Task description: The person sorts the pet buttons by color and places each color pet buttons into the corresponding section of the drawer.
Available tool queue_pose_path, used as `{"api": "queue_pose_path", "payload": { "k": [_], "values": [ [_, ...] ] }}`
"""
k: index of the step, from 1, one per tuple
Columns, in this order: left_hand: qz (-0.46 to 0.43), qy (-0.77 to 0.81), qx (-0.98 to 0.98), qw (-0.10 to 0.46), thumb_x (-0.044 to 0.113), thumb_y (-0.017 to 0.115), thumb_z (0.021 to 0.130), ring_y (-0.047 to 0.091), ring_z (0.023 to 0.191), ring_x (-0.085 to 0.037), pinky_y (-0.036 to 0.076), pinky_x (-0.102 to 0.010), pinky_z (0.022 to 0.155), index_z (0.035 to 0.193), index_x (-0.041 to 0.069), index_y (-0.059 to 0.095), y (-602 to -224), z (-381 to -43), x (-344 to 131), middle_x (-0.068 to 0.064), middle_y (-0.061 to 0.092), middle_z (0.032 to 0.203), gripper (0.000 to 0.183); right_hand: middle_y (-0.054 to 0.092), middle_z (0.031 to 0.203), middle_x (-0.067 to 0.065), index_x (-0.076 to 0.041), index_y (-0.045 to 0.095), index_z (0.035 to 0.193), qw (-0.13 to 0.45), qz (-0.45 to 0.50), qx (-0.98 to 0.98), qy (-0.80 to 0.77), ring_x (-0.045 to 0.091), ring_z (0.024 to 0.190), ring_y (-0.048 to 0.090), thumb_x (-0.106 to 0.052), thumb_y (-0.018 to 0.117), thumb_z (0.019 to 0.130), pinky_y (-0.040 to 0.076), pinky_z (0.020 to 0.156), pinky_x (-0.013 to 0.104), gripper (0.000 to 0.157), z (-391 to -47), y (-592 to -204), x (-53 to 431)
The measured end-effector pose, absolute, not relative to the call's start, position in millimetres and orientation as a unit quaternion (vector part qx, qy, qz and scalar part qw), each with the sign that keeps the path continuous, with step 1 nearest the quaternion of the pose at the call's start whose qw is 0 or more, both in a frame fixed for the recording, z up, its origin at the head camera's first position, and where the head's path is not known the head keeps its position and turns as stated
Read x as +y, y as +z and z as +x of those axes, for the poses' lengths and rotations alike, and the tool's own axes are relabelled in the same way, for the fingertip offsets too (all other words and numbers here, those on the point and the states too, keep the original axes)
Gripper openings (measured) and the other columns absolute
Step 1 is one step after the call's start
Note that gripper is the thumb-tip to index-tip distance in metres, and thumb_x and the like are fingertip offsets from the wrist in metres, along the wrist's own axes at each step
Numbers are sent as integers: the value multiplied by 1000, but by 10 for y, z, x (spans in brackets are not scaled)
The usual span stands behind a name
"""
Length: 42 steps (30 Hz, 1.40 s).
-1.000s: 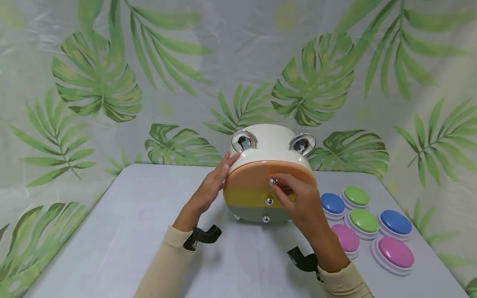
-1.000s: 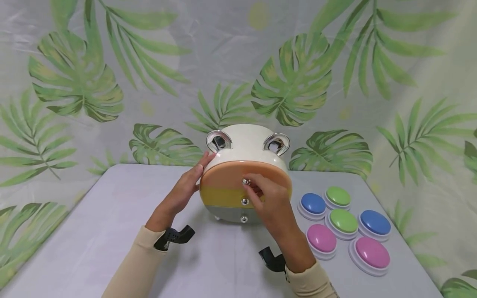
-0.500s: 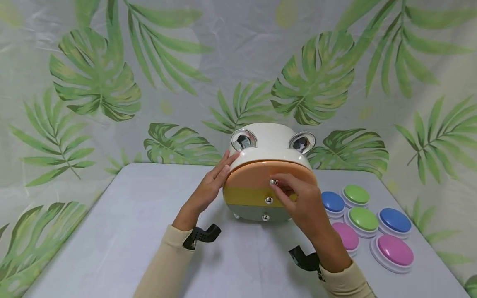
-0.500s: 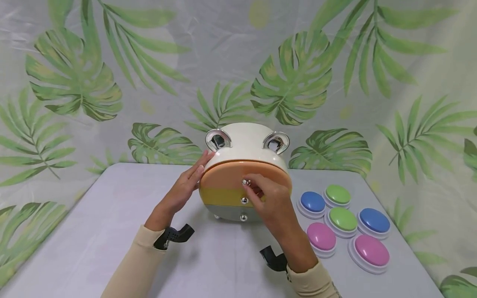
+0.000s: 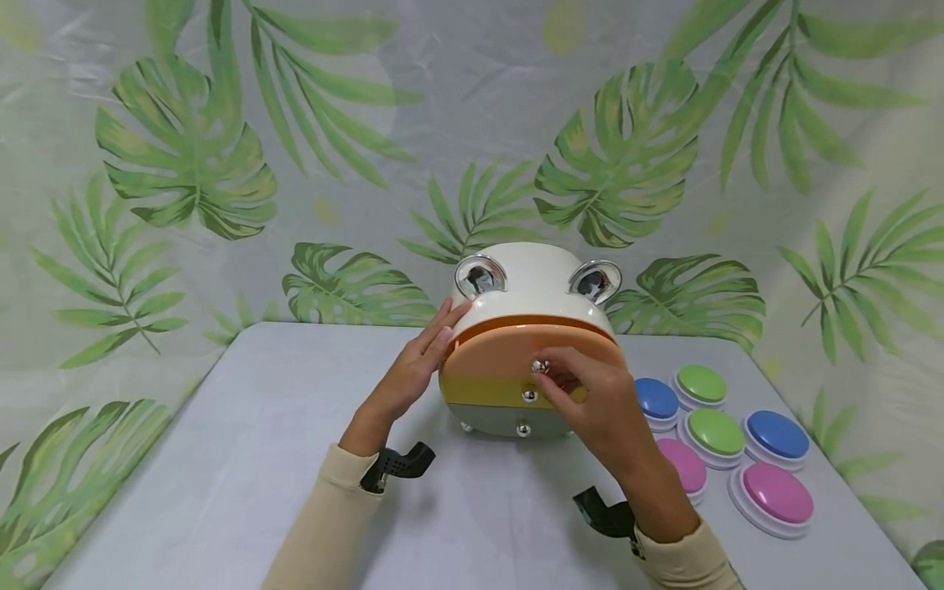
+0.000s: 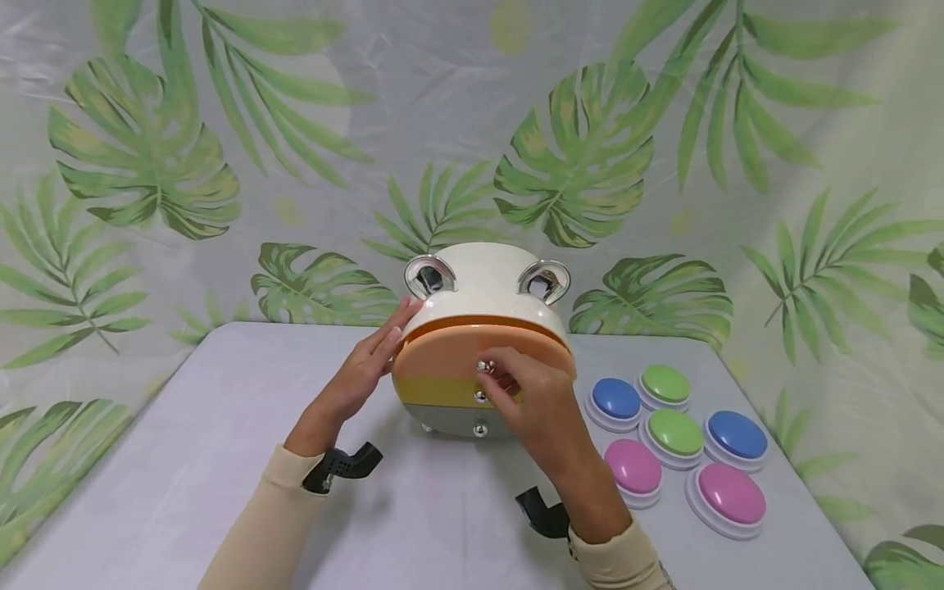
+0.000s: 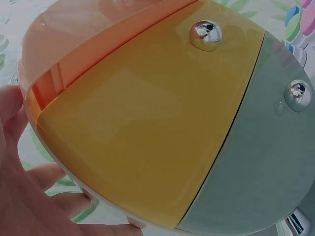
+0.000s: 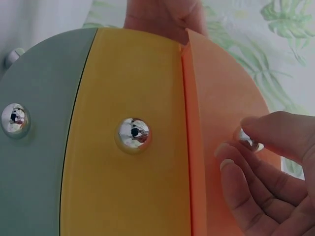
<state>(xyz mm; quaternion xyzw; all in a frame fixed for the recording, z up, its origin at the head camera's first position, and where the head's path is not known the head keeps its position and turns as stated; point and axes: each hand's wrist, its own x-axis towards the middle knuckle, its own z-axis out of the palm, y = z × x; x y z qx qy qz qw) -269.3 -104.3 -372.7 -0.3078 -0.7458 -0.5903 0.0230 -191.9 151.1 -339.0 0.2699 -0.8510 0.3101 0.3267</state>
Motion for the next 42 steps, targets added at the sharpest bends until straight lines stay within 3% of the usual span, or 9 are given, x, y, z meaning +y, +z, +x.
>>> {"api": "queue_pose_path", "payload": {
  "k": [5, 14, 42],
  "values": [
    [-306, -590, -747, 24, 35, 33, 106, 6, 146, -8, 12, -56, 116, 149, 40, 33, -3773, -2729, -1048, 10, 7, 161, 44, 68, 83, -6, -11, 70, 102, 327, 276, -854, 298, 3, 70, 61, -7, 81, 77, 55, 62, 22, 27, -1893, -3371, 1525],
    [-304, -599, -741, 1, 22, 32, 107, 3, 148, -21, 11, -57, 115, 153, 22, 31, -3530, -2511, -1023, -1, 4, 162, 46, 65, 77, -8, -12, 70, 101, 314, 282, -864, 276, 3, 67, 56, -10, 80, 79, 52, 57, 20, 24, -1814, -3341, 1552],
    [-313, -596, -739, 5, 23, 32, 107, 3, 148, -23, 10, -56, 116, 153, 23, 31, -3536, -2502, -1016, -5, 3, 162, 46, 66, 78, -8, -11, 72, 97, 325, 323, -851, 255, 4, 65, 58, -6, 77, 79, 51, 53, 20, 20, -1654, -3325, 1570]
  ]
}}
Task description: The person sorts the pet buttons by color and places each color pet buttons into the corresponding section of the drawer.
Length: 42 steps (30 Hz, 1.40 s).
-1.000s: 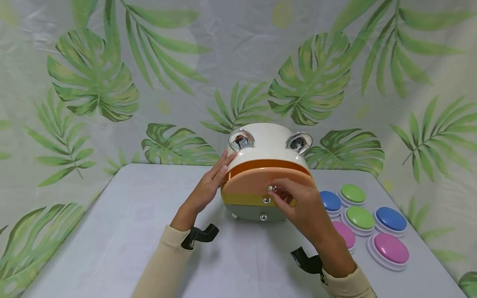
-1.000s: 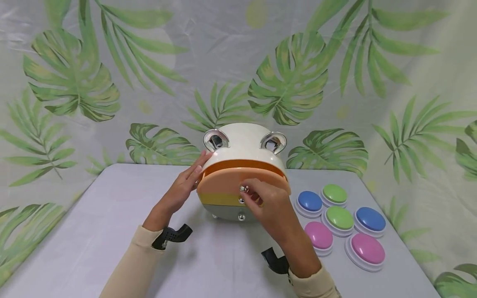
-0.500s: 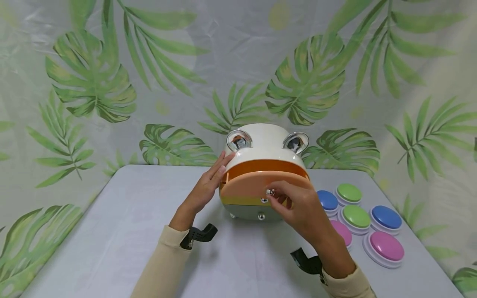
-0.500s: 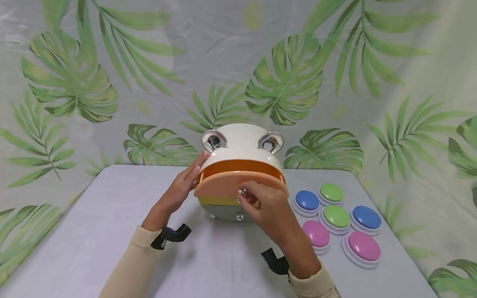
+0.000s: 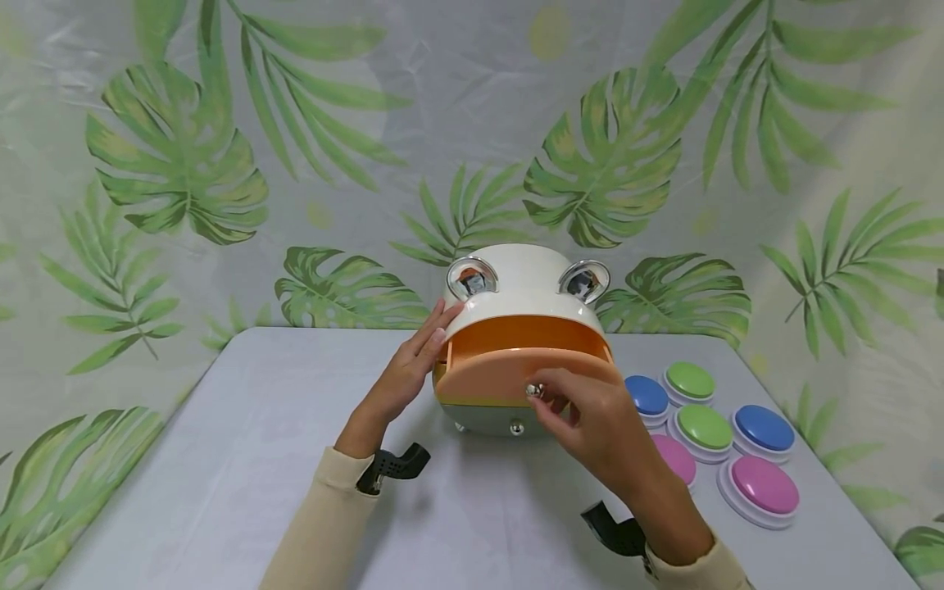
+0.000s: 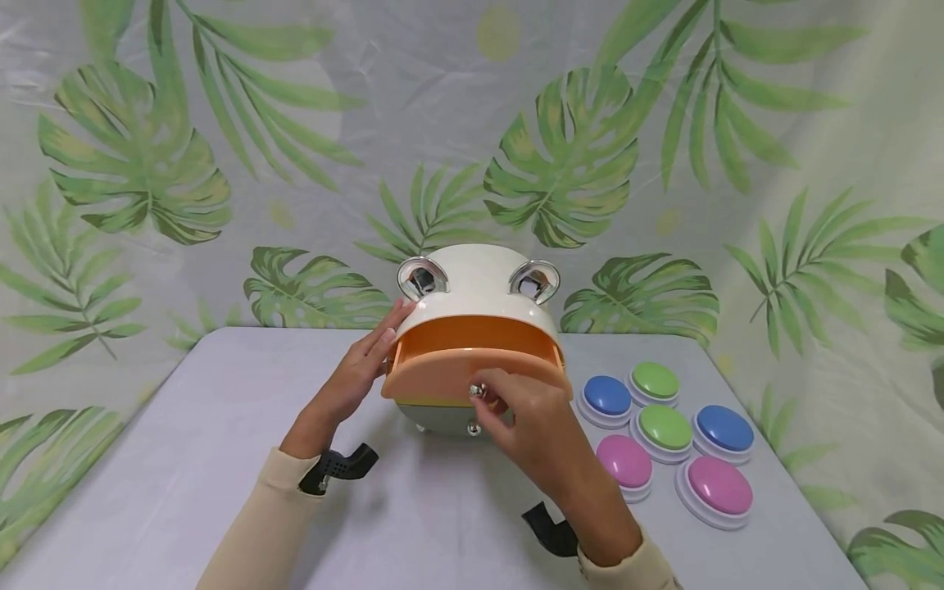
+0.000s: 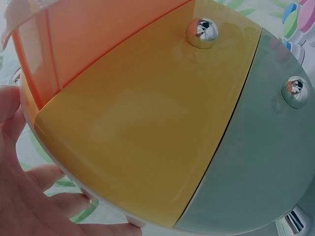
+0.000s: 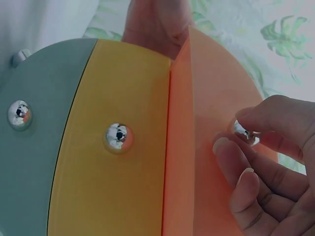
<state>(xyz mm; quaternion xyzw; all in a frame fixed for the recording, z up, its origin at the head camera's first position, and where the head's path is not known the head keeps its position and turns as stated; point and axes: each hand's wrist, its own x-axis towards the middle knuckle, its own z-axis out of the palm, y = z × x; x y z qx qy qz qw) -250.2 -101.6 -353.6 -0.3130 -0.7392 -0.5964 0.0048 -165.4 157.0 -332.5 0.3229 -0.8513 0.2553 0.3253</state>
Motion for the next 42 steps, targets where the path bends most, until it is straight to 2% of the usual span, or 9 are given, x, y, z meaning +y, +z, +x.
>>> {"api": "queue_pose_path", "payload": {
  "k": [5, 12, 18, 20, 25, 29, 31, 36, 42],
  "values": [
    [-315, -596, -738, 6, 23, 32, 107, 3, 148, -24, 11, -57, 116, 153, 23, 31, -3527, -2511, -1007, -5, 3, 162, 46, 66, 78, -8, -10, 72, 98, 332, 338, -842, 257, 4, 65, 58, -4, 77, 77, 51, 53, 20, 22, -1610, -3312, 1572],
    [-316, -599, -736, 6, 22, 31, 107, 2, 148, -21, 9, -57, 116, 153, 21, 31, -3529, -2517, -1007, -7, 3, 162, 46, 67, 82, -9, -12, 71, 100, 341, 355, -835, 247, 3, 65, 61, -7, 77, 77, 47, 55, 12, 25, -1533, -3316, 1560],
    [-317, -594, -739, 13, 23, 31, 107, 3, 148, -20, 9, -55, 117, 153, 21, 31, -3527, -2504, -1007, -4, 4, 162, 46, 68, 83, -9, -14, 70, 100, 345, 360, -831, 244, 4, 65, 59, -22, 66, 91, 46, 54, 13, 13, -1447, -3327, 1553],
    [-318, -593, -740, 15, 23, 31, 107, 2, 148, -20, 9, -54, 117, 153, 21, 31, -3527, -2501, -1007, -1, 5, 161, 46, 68, 83, -9, -14, 70, 100, 339, 356, -836, 244, 4, 65, 59, -30, 60, 95, 47, 54, 14, 19, -1414, -3325, 1554],
    [-322, -592, -738, 17, 23, 31, 107, 2, 148, -20, 9, -53, 117, 153, 21, 31, -3531, -2502, -1008, 1, 6, 161, 46, 68, 84, -9, -15, 70, 101, 317, 337, -854, 239, 4, 67, 59, -36, 57, 96, 48, 57, 13, 25, -1324, -3317, 1558],
    [-323, -595, -736, 17, 22, 31, 107, 2, 148, -21, 9, -53, 117, 153, 20, 31, -3540, -2506, -1007, -1, 5, 161, 46, 68, 85, -10, -16, 70, 102, 318, 330, -859, 229, 3, 68, 59, -44, 48, 98, 49, 59, 13, 36, -1269, -3310, 1556],
    [-323, -594, -736, 17, 22, 30, 107, 2, 148, -22, 10, -54, 117, 153, 19, 31, -3547, -2509, -1005, -4, 4, 162, 46, 69, 85, -10, -15, 70, 102, 323, 333, -856, 227, 3, 67, 60, -43, 48, 98, 49, 59, 13, 35, -1252, -3305, 1558],
    [-324, -592, -738, 16, 21, 30, 107, 2, 148, -24, 10, -55, 116, 153, 18, 30, -3549, -2509, -998, -10, 3, 162, 46, 68, 84, -11, -16, 70, 102, 329, 335, -855, 219, 3, 68, 60, -43, 46, 99, 52, 63, 16, 36, -1203, -3288, 1559],
    [-316, -593, -740, 12, 21, 30, 107, 2, 148, -20, 10, -52, 117, 153, 20, 30, -3531, -2498, -999, -1, 5, 161, 46, 68, 81, -12, -18, 70, 101, 333, 337, -856, 206, 1, 68, 61, -45, 46, 99, 56, 74, 29, 36, -1161, -3266, 1550]
  ]
}}
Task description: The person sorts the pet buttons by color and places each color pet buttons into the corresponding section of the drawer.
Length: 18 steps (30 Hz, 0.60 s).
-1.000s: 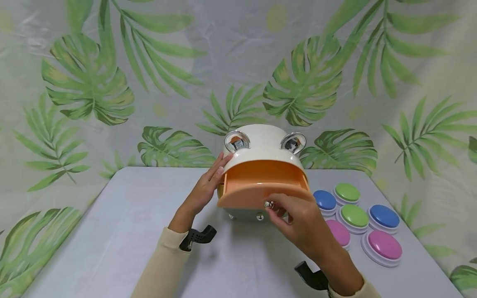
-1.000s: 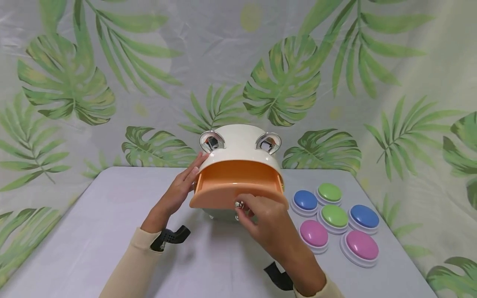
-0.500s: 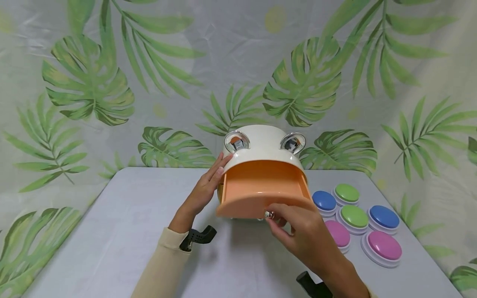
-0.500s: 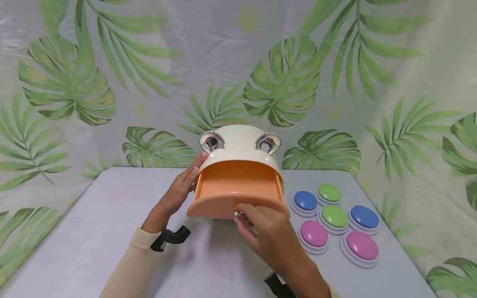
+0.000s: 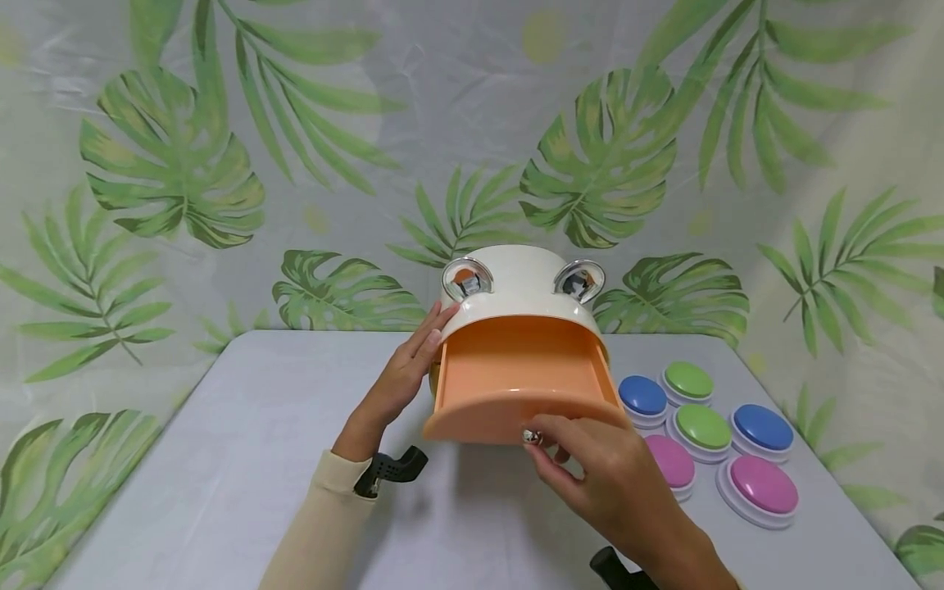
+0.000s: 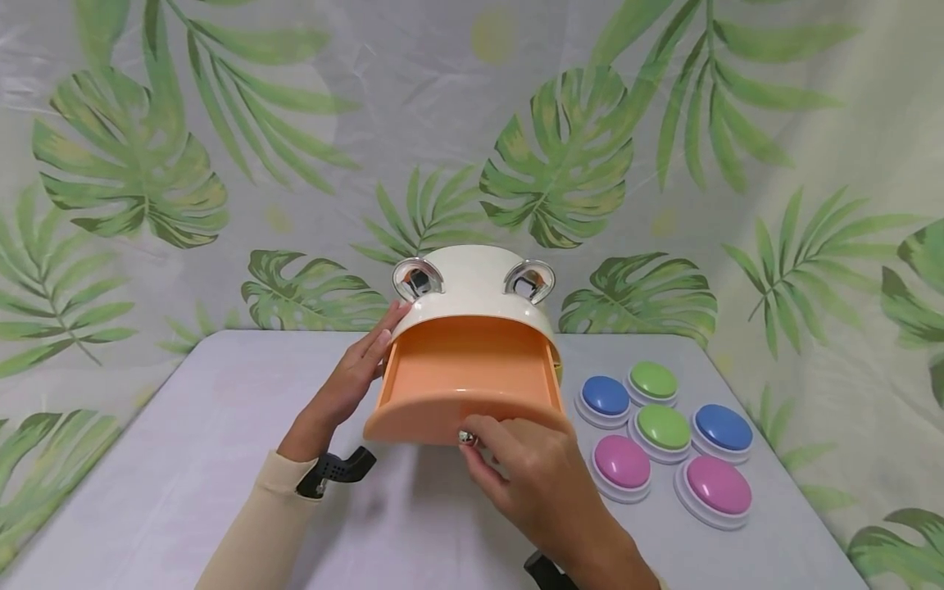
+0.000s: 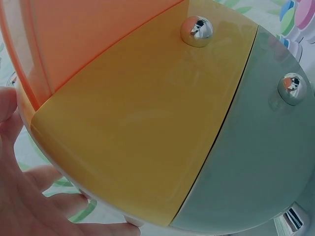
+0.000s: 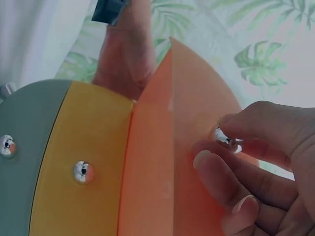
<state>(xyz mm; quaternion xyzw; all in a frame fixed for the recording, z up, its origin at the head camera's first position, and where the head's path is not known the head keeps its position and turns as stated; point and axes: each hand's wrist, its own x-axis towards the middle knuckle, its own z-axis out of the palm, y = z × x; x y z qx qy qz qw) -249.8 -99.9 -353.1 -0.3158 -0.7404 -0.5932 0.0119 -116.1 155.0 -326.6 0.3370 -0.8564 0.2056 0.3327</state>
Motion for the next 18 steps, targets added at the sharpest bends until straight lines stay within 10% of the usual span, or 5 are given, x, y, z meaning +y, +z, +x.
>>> {"api": "queue_pose_path", "payload": {
  "k": [18],
  "values": [
    [-316, -595, -739, 11, 20, 30, 107, 2, 148, -21, 9, -53, 117, 153, 21, 30, -3532, -2501, -1002, -1, 4, 161, 46, 68, 80, -16, -22, 71, 103, 319, 349, -859, 196, -4, 65, 59, -32, 72, 87, 55, 67, 18, 18, -1107, -3233, 1595]
  ]
}}
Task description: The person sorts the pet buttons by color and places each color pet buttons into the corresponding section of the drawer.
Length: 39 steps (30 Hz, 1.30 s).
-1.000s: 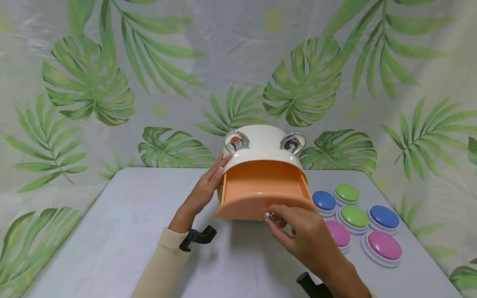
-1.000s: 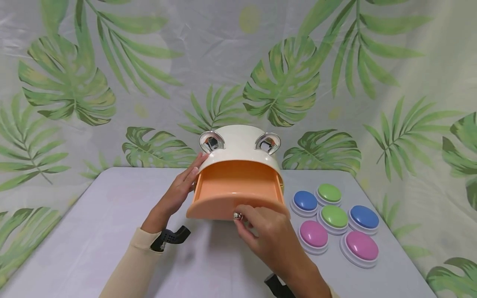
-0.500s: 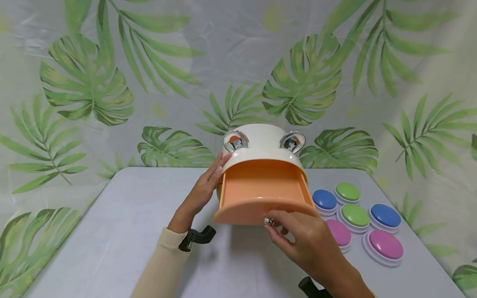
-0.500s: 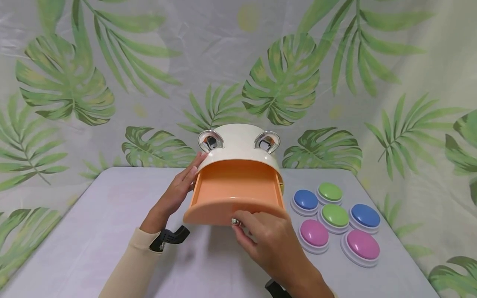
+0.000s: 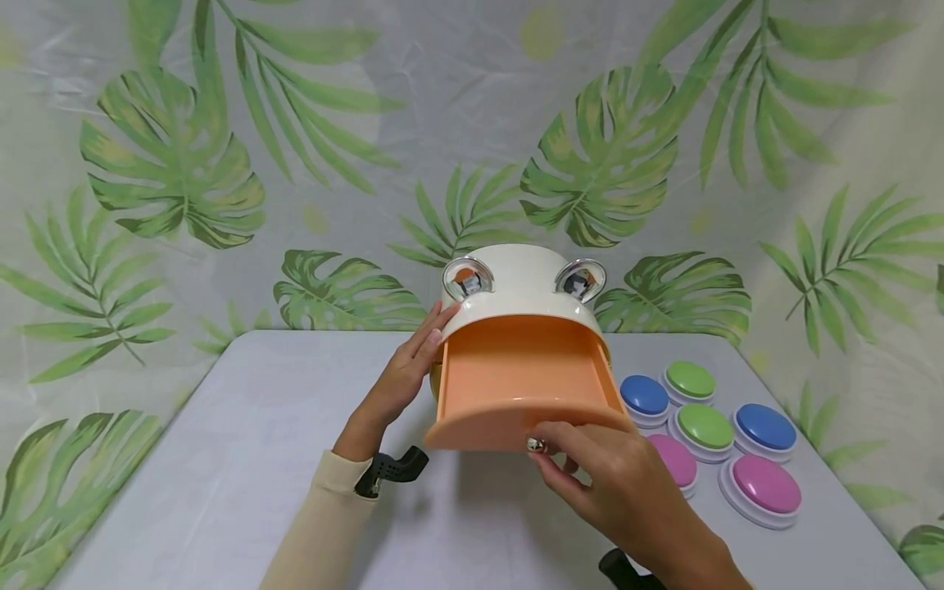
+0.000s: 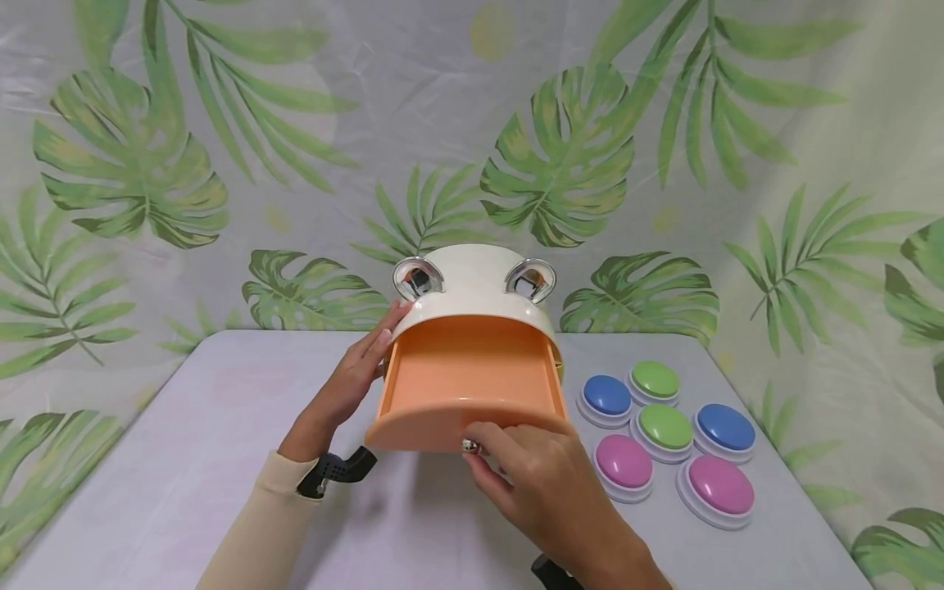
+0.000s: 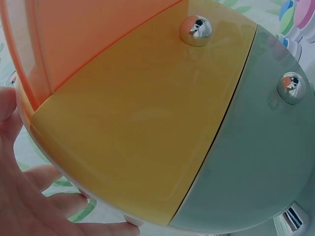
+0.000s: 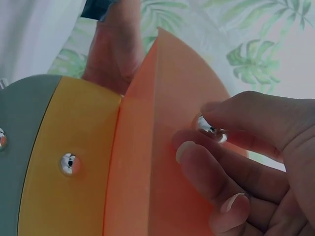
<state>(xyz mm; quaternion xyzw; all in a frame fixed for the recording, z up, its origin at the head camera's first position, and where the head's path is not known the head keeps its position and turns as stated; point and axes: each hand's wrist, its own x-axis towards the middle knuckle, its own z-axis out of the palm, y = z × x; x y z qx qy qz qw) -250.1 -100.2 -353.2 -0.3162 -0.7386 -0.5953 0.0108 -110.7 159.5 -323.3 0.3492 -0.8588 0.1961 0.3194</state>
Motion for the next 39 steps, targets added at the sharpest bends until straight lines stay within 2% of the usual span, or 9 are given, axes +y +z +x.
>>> {"api": "queue_pose_path", "payload": {
  "k": [3, 6, 13, 18, 24, 31, 39],
  "values": [
    [-317, -593, -740, 13, 20, 30, 107, 2, 148, -22, 9, -53, 117, 153, 19, 30, -3523, -2499, -1002, -1, 5, 161, 46, 66, 76, -17, -22, 70, 102, 320, 352, -858, 194, -3, 64, 59, -36, 67, 91, 56, 67, 20, 18, -1095, -3226, 1603],
    [-315, -594, -740, 13, 20, 30, 107, 2, 148, -21, 9, -52, 117, 153, 19, 30, -3550, -2524, -1004, 0, 5, 161, 46, 65, 75, -17, -23, 70, 102, 316, 352, -859, 194, -3, 63, 59, -35, 69, 90, 56, 68, 21, 17, -1081, -3215, 1606],
    [-319, -595, -738, 20, 24, 30, 108, 2, 147, -12, 9, -51, 118, 152, 31, 30, -3747, -2694, -1019, 10, 5, 160, 45, 64, 74, -18, -25, 70, 102, 303, 347, -868, 187, -4, 62, 58, -31, 75, 84, 54, 64, 15, 20, -1051, -3196, 1598],
    [-321, -598, -734, 21, 32, 31, 107, 3, 146, -7, 12, -51, 117, 150, 38, 32, -3768, -2710, -1023, 11, 5, 161, 44, 64, 74, -18, -25, 70, 102, 305, 355, -863, 188, -5, 62, 57, -34, 72, 88, 53, 63, 14, 17, -1053, -3199, 1601],
    [-319, -594, -738, 26, 33, 31, 107, 4, 146, -7, 13, -51, 117, 150, 39, 32, -3773, -2712, -1024, 11, 6, 161, 43, 64, 74, -16, -23, 69, 101, 310, 362, -859, 186, -3, 61, 57, -38, 66, 91, 53, 62, 15, 18, -1083, -3214, 1605],
    [-311, -597, -740, 10, 22, 30, 107, 3, 148, -21, 14, -53, 117, 153, 21, 31, -3544, -2515, -994, 2, 5, 161, 46, 65, 74, -15, -22, 70, 102, 310, 358, -861, 185, -1, 62, 59, -37, 66, 92, 55, 63, 18, 19, -1112, -3237, 1611],
    [-305, -592, -746, 11, 23, 31, 107, 4, 148, -19, 13, -51, 117, 153, 23, 31, -3532, -2504, -996, 3, 6, 161, 45, 65, 76, -17, -24, 70, 103, 305, 352, -865, 185, -3, 65, 60, -31, 74, 86, 57, 70, 22, 19, -1119, -3235, 1613]
  ]
}}
